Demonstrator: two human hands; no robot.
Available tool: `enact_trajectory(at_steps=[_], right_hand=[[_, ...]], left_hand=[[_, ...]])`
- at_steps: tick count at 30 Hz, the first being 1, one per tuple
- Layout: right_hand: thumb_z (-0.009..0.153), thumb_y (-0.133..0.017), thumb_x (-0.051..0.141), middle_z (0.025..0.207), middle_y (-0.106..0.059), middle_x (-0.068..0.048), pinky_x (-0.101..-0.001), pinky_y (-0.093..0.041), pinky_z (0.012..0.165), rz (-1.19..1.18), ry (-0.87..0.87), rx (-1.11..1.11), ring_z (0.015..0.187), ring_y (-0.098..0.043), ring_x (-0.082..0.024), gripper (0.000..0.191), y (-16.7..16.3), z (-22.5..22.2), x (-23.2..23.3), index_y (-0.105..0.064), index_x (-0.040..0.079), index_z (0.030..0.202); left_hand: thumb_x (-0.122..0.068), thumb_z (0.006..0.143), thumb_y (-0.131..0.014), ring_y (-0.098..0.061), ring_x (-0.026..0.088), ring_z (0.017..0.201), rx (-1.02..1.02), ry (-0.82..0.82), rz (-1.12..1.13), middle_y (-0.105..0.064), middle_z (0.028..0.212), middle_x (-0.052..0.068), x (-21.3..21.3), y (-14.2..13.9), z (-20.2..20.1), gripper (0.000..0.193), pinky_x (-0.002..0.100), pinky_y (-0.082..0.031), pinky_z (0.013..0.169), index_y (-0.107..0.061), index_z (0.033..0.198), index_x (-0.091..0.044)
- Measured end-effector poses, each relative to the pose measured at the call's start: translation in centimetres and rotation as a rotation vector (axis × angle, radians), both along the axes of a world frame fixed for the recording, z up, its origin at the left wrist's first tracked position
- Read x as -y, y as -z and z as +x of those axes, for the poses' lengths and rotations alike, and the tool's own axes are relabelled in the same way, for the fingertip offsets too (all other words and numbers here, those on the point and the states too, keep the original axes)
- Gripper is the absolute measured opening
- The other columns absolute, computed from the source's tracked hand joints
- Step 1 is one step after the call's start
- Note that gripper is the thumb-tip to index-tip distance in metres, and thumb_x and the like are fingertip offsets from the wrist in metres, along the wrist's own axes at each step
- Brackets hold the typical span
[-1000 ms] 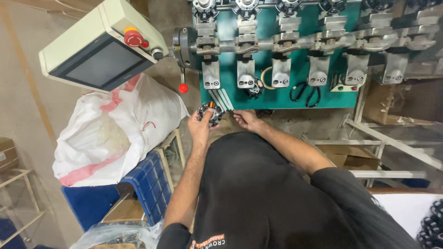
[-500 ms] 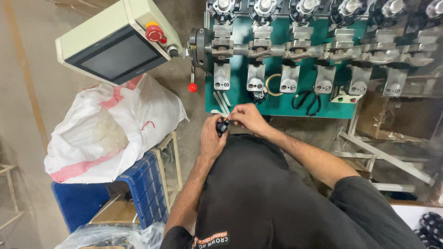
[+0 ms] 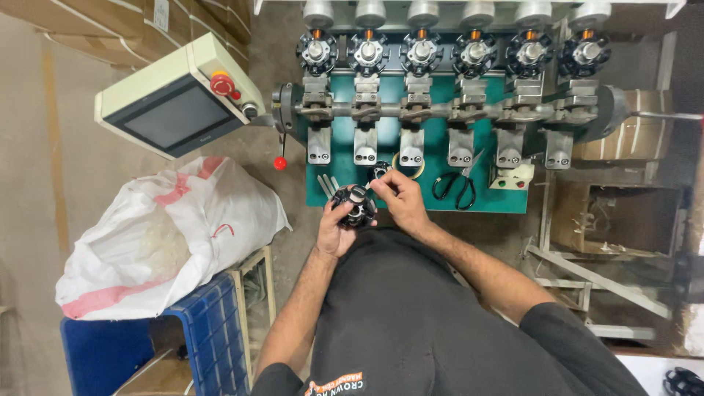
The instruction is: The person works at an industrial multi-spindle braiding machine, handling black braided tubular components, cutting and adjusting material with scissors and pliers, and operating the machine's lever. They also wrap the finished braided coils in plastic and pack them into a cardboard box lined with plastic.
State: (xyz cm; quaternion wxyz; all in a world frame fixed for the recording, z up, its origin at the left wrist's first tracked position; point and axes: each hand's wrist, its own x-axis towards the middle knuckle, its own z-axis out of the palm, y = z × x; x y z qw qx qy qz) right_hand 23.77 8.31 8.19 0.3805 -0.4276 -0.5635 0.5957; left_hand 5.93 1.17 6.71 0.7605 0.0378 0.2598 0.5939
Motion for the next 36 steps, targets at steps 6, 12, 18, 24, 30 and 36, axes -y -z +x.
enact_trajectory(at_steps=[6, 12, 18, 24, 30, 36], right_hand=[[0.084, -0.076, 0.010, 0.114, -0.065, -0.007, -0.0244, -0.050, 0.062, 0.246, -0.240, 0.050, 0.075, -0.062, -0.008, 0.034, -4.9, 4.0, -0.7, -0.067, 0.001, 0.115], [0.079, -0.080, 0.011, 0.100, -0.062, -0.006, -0.0292, -0.052, 0.061, 0.473, -0.343, 0.132, 0.075, -0.063, -0.014, 0.033, -5.9, 5.1, -1.3, -0.065, 0.006, 0.108], [0.075, -0.083, 0.016, 0.079, -0.059, -0.006, -0.0296, -0.048, 0.054, 0.251, -0.328, 0.220, 0.063, -0.059, -0.015, 0.031, -2.9, 4.3, 2.9, -0.063, 0.005, 0.096], [0.080, -0.080, 0.018, 0.076, -0.063, -0.005, -0.0278, -0.051, 0.056, 0.084, -0.147, 0.372, 0.063, -0.062, -0.013, 0.024, 2.0, 3.9, 4.1, -0.069, 0.003, 0.094], [0.085, -0.079, 0.028, 0.080, -0.072, -0.010, -0.0292, -0.053, 0.063, -0.165, 0.055, 0.601, 0.065, -0.066, -0.015, 0.035, 9.4, 4.1, -1.2, -0.075, 0.004, 0.109], [0.085, -0.076, 0.048, 0.100, -0.075, -0.010, -0.0358, -0.057, 0.065, -0.526, 0.145, 0.476, 0.076, -0.073, -0.017, 0.057, 11.5, 2.0, -2.5, -0.068, 0.008, 0.124]], left_hand=[[0.011, 0.084, -0.072, -0.067, 0.021, 0.113, -1.181, 0.015, 0.473, -0.068, 0.118, 0.012, -0.7, -3.7, 0.4, 0.052, 0.033, -0.053, 0.103, -0.063, 0.134, 0.000], [0.008, 0.083, -0.075, -0.067, 0.016, 0.105, -0.810, 0.307, 0.351, -0.069, 0.113, 0.009, -1.7, -4.3, -0.4, 0.071, 0.030, -0.054, 0.096, -0.050, 0.148, -0.003], [-0.005, 0.086, -0.074, -0.074, 0.014, 0.091, -0.239, 0.775, 0.019, -0.070, 0.109, 0.007, -2.6, -1.2, -1.7, 0.069, 0.033, -0.065, 0.067, -0.045, 0.148, -0.006], [-0.011, 0.093, -0.076, -0.072, 0.015, 0.080, -0.293, 0.755, -0.153, -0.071, 0.106, 0.010, -2.4, 6.2, -0.9, 0.057, 0.032, -0.063, 0.059, -0.052, 0.144, -0.001], [-0.008, 0.092, -0.078, -0.069, 0.022, 0.095, -1.254, 0.394, 0.169, -0.076, 0.114, 0.011, -9.3, 11.7, 3.5, 0.044, 0.036, -0.055, 0.075, -0.066, 0.134, -0.002], [-0.018, 0.090, -0.071, -0.065, 0.029, 0.111, -1.057, 0.120, 0.246, -0.069, 0.119, 0.014, -11.8, 10.9, 5.0, 0.042, 0.042, -0.052, 0.095, -0.060, 0.128, -0.004]])
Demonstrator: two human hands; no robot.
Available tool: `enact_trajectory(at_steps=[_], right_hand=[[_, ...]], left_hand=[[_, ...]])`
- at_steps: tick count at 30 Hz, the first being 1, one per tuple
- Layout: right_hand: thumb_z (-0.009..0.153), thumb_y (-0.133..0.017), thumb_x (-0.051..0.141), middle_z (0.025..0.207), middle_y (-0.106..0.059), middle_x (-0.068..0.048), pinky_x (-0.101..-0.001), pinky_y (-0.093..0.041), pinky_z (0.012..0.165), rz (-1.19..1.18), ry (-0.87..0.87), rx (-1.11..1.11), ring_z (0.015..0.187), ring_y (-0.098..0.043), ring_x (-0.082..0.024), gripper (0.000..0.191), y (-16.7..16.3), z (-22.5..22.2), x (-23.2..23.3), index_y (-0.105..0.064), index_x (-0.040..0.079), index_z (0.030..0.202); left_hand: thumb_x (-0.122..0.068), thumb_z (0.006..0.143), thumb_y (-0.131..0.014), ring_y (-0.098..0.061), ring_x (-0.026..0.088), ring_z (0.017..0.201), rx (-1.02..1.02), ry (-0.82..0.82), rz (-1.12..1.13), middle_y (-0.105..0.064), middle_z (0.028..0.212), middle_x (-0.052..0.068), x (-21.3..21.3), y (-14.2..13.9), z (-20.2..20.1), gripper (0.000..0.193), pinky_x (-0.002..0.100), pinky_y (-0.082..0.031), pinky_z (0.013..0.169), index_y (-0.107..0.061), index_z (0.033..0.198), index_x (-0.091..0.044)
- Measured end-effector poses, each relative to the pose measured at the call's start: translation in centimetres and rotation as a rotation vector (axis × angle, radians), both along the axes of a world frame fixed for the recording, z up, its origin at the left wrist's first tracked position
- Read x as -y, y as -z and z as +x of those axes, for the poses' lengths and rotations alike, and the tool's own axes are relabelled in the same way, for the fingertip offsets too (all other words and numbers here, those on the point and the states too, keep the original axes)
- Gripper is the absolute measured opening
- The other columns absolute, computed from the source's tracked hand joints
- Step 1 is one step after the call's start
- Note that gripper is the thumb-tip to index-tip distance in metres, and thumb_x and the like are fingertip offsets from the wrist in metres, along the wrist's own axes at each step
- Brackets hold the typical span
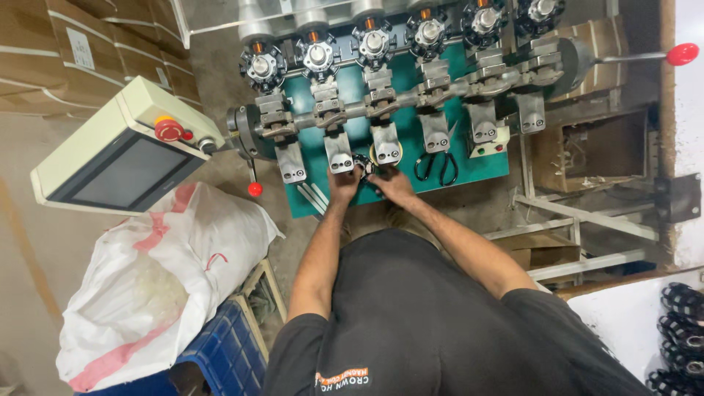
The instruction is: The person works at an industrial multi-spindle braiding machine, handling black braided tubular components, cutting and adjusting material with scissors and pliers, and operating the machine's lever. They also wrap the finished braided coils in plastic and pack them into a cardboard box lined with plastic.
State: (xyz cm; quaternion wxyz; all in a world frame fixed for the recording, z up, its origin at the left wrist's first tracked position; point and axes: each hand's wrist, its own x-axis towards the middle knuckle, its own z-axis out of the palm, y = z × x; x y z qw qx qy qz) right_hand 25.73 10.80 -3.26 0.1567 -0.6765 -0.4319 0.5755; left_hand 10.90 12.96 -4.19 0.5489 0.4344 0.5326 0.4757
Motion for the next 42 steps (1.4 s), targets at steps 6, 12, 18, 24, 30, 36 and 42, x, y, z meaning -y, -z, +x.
enact_trajectory(at_steps=[6, 12, 18, 24, 30, 36, 42], right_hand=[[0.079, -0.070, 0.062, 0.122, -0.065, -0.006, -0.0337, -0.060, 0.064, -0.285, 0.337, -0.222, 0.097, -0.069, -0.021, 0.080, -0.3, -2.4, 2.5, -0.050, 0.014, 0.140], [0.081, -0.072, 0.056, 0.108, -0.070, -0.013, -0.0356, -0.059, 0.058, -0.461, 0.383, -0.188, 0.090, -0.069, -0.025, 0.066, 1.7, 0.4, 2.7, -0.063, 0.006, 0.125], [0.081, -0.070, 0.048, 0.097, -0.071, -0.004, -0.0385, -0.057, 0.069, -0.669, 0.429, -0.581, 0.083, -0.066, -0.022, 0.047, 1.0, 13.6, 9.7, -0.066, 0.014, 0.114], [0.083, -0.066, 0.045, 0.101, -0.067, -0.001, -0.0386, -0.054, 0.071, -0.476, 1.096, -0.540, 0.089, -0.063, -0.020, 0.043, -4.5, 31.8, 28.5, -0.062, 0.019, 0.117], [0.083, -0.073, 0.045, 0.123, -0.067, -0.007, -0.0465, -0.058, 0.082, 0.000, 1.987, -0.189, 0.105, -0.067, -0.027, 0.054, -10.3, 42.2, 44.4, -0.061, 0.017, 0.128], [0.089, -0.073, 0.017, 0.113, -0.067, -0.012, -0.0448, -0.060, 0.078, 0.347, 2.572, 0.016, 0.096, -0.067, -0.027, 0.034, -13.9, 46.9, 48.9, -0.061, 0.006, 0.118], [0.091, -0.060, 0.004, 0.091, -0.073, -0.010, -0.0344, -0.059, 0.063, 0.542, 2.413, 0.046, 0.075, -0.075, -0.023, 0.010, -12.3, 49.7, 48.9, -0.067, 0.005, 0.098]], left_hand=[[-0.028, 0.094, -0.076, -0.067, 0.033, 0.087, -0.564, 0.022, -0.025, -0.072, 0.105, 0.019, 2.7, -0.7, -0.5, 0.040, 0.043, -0.055, 0.078, -0.067, 0.122, 0.000], [-0.033, 0.095, -0.068, -0.065, 0.019, 0.062, -0.130, 0.189, -0.572, -0.070, 0.083, 0.006, 8.1, 0.1, 1.1, 0.058, 0.030, -0.053, 0.054, -0.054, 0.144, -0.006], [-0.027, 0.101, -0.068, -0.062, 0.013, 0.067, -0.246, 0.621, -0.519, -0.070, 0.083, 0.007, 8.7, 1.3, 3.5, 0.032, 0.029, -0.050, 0.060, -0.076, 0.110, 0.002], [-0.023, 0.098, -0.067, -0.066, 0.014, 0.075, -0.076, 0.713, -0.367, -0.073, 0.089, 0.006, 9.8, 2.6, 9.4, 0.025, 0.029, -0.055, 0.068, -0.073, 0.111, -0.003], [-0.032, 0.099, -0.066, -0.064, 0.011, 0.077, -0.284, 0.872, -0.585, -0.072, 0.096, 0.004, 11.1, 4.0, 13.2, 0.034, 0.026, -0.049, 0.064, -0.068, 0.119, -0.005], [-0.034, 0.098, -0.066, -0.065, 0.012, 0.080, -0.340, 1.031, -0.532, -0.072, 0.099, 0.004, 10.8, 3.7, 18.8, 0.038, 0.026, -0.050, 0.065, -0.067, 0.120, -0.004], [-0.033, 0.098, -0.068, -0.064, 0.012, 0.082, -0.270, 1.024, -0.559, -0.070, 0.102, 0.005, 10.5, 4.5, 23.4, 0.039, 0.027, -0.050, 0.067, -0.066, 0.122, -0.003]])
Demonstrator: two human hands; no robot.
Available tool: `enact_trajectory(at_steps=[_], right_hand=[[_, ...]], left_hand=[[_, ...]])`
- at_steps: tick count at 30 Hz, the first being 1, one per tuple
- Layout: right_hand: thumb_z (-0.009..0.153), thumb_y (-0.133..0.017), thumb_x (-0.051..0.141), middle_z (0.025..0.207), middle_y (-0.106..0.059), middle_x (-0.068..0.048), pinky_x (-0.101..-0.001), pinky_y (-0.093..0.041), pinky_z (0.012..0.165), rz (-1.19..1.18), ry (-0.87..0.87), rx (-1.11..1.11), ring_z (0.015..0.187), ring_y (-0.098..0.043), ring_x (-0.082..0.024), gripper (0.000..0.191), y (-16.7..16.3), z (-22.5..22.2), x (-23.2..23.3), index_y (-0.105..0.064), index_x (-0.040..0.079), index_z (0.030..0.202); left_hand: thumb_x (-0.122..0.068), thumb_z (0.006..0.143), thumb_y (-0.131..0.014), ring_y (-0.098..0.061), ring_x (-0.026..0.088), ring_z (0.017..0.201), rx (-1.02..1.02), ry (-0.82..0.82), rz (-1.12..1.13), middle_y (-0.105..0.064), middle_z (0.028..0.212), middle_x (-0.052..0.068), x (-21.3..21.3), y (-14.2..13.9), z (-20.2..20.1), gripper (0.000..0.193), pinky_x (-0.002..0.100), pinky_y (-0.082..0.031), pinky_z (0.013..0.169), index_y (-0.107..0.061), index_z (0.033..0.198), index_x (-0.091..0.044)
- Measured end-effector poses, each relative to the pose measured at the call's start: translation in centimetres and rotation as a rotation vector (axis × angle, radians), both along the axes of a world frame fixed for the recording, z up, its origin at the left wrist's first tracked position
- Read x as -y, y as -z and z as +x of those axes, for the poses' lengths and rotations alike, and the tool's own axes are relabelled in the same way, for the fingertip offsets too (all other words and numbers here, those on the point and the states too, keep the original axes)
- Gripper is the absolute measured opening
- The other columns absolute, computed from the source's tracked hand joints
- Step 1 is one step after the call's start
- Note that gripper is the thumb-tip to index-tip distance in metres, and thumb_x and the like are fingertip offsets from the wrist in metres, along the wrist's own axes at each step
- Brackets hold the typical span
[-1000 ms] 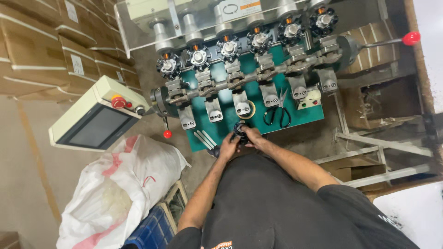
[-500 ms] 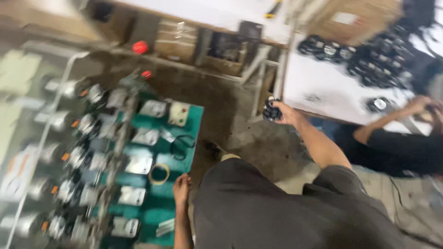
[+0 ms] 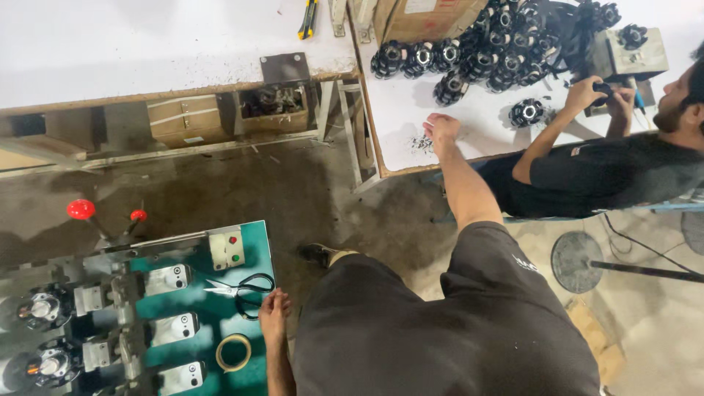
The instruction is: The person works at an industrial multi-spindle braiding machine, handling black braided tubular components, cutting and adjusting material with scissors and pliers, and operating the machine's lever. They also wrap the finished braided coils in plastic and pack them into a cardboard box lined with plastic.
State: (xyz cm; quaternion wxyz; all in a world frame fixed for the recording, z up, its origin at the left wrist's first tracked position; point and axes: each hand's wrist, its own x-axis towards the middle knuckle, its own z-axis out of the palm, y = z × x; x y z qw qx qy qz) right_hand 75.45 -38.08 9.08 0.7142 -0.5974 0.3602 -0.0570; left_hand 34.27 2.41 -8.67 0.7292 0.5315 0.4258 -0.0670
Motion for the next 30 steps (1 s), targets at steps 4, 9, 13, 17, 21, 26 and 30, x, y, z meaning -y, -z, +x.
enact_trajectory(at_steps=[4, 9, 13, 17, 21, 26, 30], right_hand=[[0.095, -0.059, 0.005, 0.085, -0.075, -0.008, -0.0296, -0.053, 0.056, -0.107, -0.273, -0.079, 0.067, -0.070, -0.020, 0.010, 2.6, 0.9, -5.0, -0.069, 0.006, 0.097], [0.097, -0.053, 0.003, 0.085, -0.075, -0.008, -0.0285, -0.055, 0.052, -0.138, -0.933, -0.162, 0.062, -0.068, -0.014, 0.019, 7.2, -4.0, -19.6, -0.071, 0.003, 0.104], [0.093, -0.058, 0.007, 0.090, -0.077, -0.009, -0.0287, -0.054, 0.052, -0.119, -1.710, -0.329, 0.063, -0.071, -0.015, 0.022, 9.8, -11.8, -30.6, -0.071, 0.003, 0.110], [0.096, -0.057, 0.012, 0.095, -0.077, -0.007, -0.0277, -0.058, 0.057, -0.287, -2.277, -0.108, 0.069, -0.074, -0.013, 0.024, 11.5, -19.3, -37.4, -0.071, 0.002, 0.113], [0.094, -0.060, 0.013, 0.093, -0.078, -0.009, -0.0272, -0.060, 0.060, -0.325, -2.560, 0.036, 0.071, -0.074, -0.012, 0.024, 12.0, -24.3, -41.2, -0.073, 0.001, 0.110], [0.098, -0.062, 0.019, 0.090, -0.077, -0.008, -0.0280, -0.056, 0.056, -0.388, -2.676, -0.039, 0.068, -0.072, -0.012, 0.022, 13.3, -27.8, -43.6, -0.072, 0.001, 0.107], [0.096, -0.062, 0.018, 0.089, -0.078, -0.004, -0.0266, -0.054, 0.054, -0.536, -2.744, -0.047, 0.066, -0.072, -0.011, 0.022, 13.8, -30.1, -44.3, -0.074, 0.004, 0.106]], left_hand=[[-0.031, 0.098, -0.066, -0.063, 0.011, 0.080, 0.044, -0.017, -0.013, -0.070, 0.102, 0.005, 0.3, 0.0, 1.1, 0.037, 0.026, -0.049, 0.066, -0.065, 0.124, -0.005], [-0.025, 0.097, -0.066, -0.062, 0.011, 0.075, 0.048, -0.160, -0.029, -0.071, 0.096, 0.004, -0.4, -1.0, 0.5, 0.030, 0.025, -0.047, 0.061, -0.068, 0.119, -0.005], [-0.027, 0.097, -0.066, -0.064, 0.010, 0.071, -0.041, -0.305, 0.048, -0.072, 0.090, 0.003, -1.5, -1.5, -1.4, 0.027, 0.024, -0.046, 0.059, -0.070, 0.114, -0.006], [-0.030, 0.097, -0.066, -0.061, 0.009, 0.069, -0.029, -0.592, 0.084, -0.070, 0.088, 0.002, -1.1, -1.8, -6.2, 0.028, 0.024, -0.047, 0.058, -0.070, 0.113, -0.007], [-0.026, 0.097, -0.065, -0.058, 0.013, 0.065, -0.106, -0.853, 0.083, -0.068, 0.083, 0.006, 0.8, -2.0, -12.8, 0.026, 0.028, -0.046, 0.054, -0.073, 0.111, -0.005], [-0.026, 0.096, -0.060, -0.071, 0.017, 0.071, -0.365, -1.055, 0.116, -0.074, 0.087, 0.004, 6.5, -0.6, -21.7, 0.025, 0.035, -0.055, 0.059, -0.072, 0.107, -0.007], [-0.029, 0.094, -0.062, -0.070, 0.022, 0.071, -0.662, -1.163, -0.043, -0.073, 0.083, 0.009, 14.2, -0.9, -27.5, 0.027, 0.039, -0.056, 0.063, -0.071, 0.099, -0.004]])
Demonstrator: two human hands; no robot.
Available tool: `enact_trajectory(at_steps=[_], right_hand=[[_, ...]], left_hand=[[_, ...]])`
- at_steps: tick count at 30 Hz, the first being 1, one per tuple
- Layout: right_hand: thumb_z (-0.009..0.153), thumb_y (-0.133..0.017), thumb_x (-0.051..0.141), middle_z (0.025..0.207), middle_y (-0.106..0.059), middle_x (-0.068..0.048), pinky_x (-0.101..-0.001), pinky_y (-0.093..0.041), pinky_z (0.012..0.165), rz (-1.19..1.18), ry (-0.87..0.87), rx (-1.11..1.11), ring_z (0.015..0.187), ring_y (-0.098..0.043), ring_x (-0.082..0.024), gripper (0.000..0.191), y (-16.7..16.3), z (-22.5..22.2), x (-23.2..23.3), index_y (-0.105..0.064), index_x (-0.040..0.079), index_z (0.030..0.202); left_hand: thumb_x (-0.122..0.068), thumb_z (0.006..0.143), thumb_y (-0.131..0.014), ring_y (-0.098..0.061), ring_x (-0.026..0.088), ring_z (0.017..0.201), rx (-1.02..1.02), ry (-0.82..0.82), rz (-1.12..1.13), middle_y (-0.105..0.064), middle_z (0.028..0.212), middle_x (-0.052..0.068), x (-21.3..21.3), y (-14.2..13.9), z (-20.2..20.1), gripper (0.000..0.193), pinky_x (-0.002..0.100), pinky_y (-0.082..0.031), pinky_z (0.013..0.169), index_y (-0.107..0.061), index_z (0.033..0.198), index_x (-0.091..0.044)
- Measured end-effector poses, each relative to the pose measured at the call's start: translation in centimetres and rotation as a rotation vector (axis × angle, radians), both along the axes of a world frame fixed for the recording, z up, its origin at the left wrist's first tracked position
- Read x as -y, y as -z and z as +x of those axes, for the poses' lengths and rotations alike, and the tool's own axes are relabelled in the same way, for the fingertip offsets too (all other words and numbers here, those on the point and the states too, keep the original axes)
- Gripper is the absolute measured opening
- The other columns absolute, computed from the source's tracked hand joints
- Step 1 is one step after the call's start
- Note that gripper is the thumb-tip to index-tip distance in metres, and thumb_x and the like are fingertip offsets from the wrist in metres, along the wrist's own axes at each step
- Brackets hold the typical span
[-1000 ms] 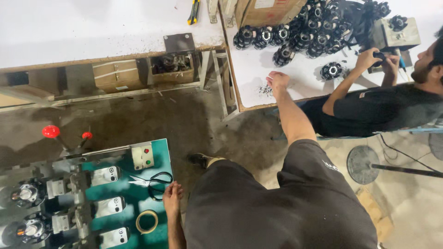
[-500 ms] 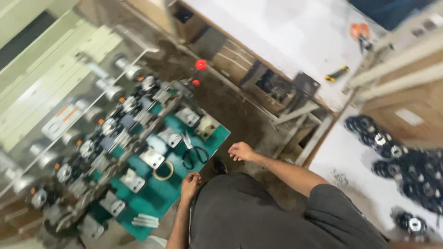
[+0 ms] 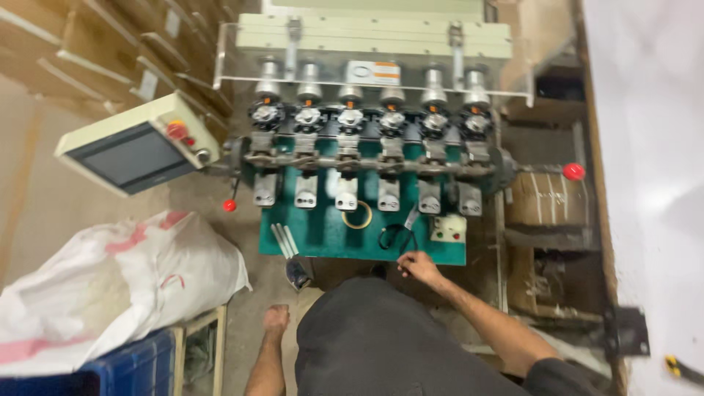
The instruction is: The person works at an industrial multi-spindle braiding machine, handling black braided tubular components, cutting and adjusting material with scissors and pliers, and operating the machine's lever. They also wrap the finished braided coils in plastic and pack them into a cardboard box lined with plastic.
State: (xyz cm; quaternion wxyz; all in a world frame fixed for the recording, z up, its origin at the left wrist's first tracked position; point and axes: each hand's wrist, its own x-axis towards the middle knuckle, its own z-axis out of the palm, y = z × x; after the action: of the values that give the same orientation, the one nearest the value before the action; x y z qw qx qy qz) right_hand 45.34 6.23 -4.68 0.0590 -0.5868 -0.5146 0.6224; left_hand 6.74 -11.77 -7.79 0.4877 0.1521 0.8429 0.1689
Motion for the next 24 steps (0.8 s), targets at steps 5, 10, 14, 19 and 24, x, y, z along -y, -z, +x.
enact_trajectory(at_steps=[5, 10, 14, 19, 24], right_hand=[[0.094, -0.061, 0.014, 0.088, -0.078, -0.006, -0.0275, -0.054, 0.052, -0.048, -0.094, -0.114, 0.063, -0.070, -0.012, 0.020, 0.4, -4.8, -0.5, -0.073, 0.001, 0.103], [0.095, -0.060, 0.014, 0.088, -0.076, -0.006, -0.0270, -0.050, 0.052, -0.126, -0.277, -0.086, 0.065, -0.069, -0.013, 0.019, 1.2, -13.0, -0.9, -0.072, 0.002, 0.105], [0.096, -0.060, 0.012, 0.089, -0.077, -0.009, -0.0272, -0.052, 0.055, -0.162, -0.375, -0.180, 0.068, -0.067, -0.014, 0.021, 1.7, -22.4, -0.2, -0.072, 0.000, 0.107], [0.097, -0.060, 0.013, 0.092, -0.076, -0.010, -0.0275, -0.051, 0.058, -0.157, -0.585, -0.247, 0.070, -0.067, -0.014, 0.021, 2.6, -34.5, 3.9, -0.071, -0.001, 0.109], [0.099, -0.061, 0.013, 0.094, -0.076, -0.012, -0.0277, -0.052, 0.064, -0.116, -0.681, -0.254, 0.075, -0.069, -0.016, 0.020, 3.4, -46.6, 7.5, -0.071, -0.001, 0.110]], left_hand=[[-0.033, 0.091, -0.064, -0.070, 0.028, 0.070, -0.028, -0.263, -0.213, -0.072, 0.078, 0.014, 8.2, -2.3, -3.3, 0.034, 0.044, -0.057, 0.067, -0.070, 0.088, 0.000], [-0.034, 0.091, -0.056, -0.073, 0.034, 0.081, -0.172, -0.228, -0.060, -0.075, 0.083, 0.018, 12.7, -1.5, -4.9, 0.036, 0.048, -0.056, 0.080, -0.076, 0.088, -0.004], [-0.012, 0.083, -0.055, -0.069, 0.033, 0.097, -0.618, 0.634, -0.028, -0.071, 0.101, 0.017, 16.1, 1.0, -7.5, 0.025, 0.044, -0.055, 0.088, -0.075, 0.098, -0.009], [-0.018, 0.075, -0.064, -0.068, 0.036, 0.090, -0.761, 0.158, 0.234, -0.071, 0.093, 0.017, 24.2, 1.3, -10.3, 0.013, 0.046, -0.056, 0.079, -0.072, 0.080, -0.009], [-0.023, 0.088, -0.066, -0.070, 0.038, 0.096, -0.368, -0.578, 0.042, -0.072, 0.100, 0.020, 30.1, -1.5, -15.5, 0.018, 0.047, -0.055, 0.083, -0.073, 0.095, -0.008]])
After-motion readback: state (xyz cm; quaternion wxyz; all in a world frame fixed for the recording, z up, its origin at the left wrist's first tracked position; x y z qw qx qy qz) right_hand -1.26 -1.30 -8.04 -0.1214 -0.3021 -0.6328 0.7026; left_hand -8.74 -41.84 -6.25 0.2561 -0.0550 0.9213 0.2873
